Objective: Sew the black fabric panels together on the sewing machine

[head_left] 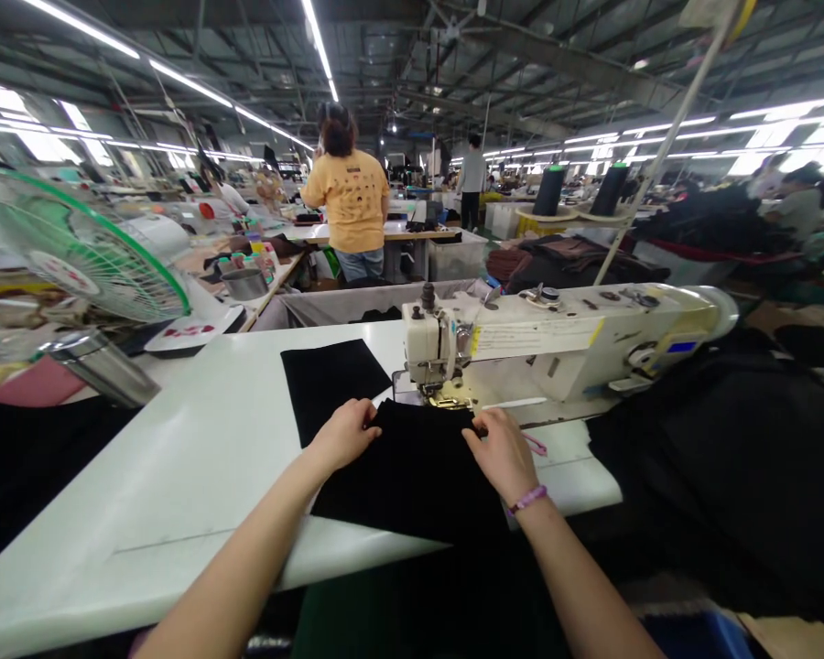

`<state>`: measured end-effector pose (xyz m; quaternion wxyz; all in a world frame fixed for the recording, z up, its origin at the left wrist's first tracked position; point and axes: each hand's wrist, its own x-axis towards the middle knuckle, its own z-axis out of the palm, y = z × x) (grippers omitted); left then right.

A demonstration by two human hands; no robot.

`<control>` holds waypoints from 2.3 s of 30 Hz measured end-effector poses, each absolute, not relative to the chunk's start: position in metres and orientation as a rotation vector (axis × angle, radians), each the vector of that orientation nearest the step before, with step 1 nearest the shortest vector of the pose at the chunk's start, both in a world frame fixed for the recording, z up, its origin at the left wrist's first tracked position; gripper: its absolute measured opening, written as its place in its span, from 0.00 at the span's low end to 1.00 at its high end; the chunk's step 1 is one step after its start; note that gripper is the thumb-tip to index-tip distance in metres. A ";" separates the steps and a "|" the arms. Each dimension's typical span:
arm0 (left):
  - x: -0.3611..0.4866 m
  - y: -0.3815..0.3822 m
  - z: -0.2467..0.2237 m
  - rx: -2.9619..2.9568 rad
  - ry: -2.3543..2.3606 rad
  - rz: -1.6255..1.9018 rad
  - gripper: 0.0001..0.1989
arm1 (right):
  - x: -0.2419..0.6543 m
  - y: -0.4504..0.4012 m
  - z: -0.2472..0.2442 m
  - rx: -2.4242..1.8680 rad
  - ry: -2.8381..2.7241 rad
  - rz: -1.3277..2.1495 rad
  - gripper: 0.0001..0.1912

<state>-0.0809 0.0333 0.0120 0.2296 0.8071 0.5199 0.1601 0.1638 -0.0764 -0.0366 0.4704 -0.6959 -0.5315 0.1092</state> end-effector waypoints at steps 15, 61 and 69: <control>-0.104 -0.058 0.033 1.076 0.916 1.020 0.16 | 0.145 -0.125 -0.029 -1.336 -0.800 0.806 0.19; -0.097 -0.072 0.066 1.132 1.155 1.366 0.08 | 0.162 -0.148 -0.010 -1.467 -0.699 0.630 0.24; -0.101 -0.065 0.062 1.067 1.104 1.442 0.13 | 0.155 -0.144 0.018 -1.447 -0.879 0.533 0.17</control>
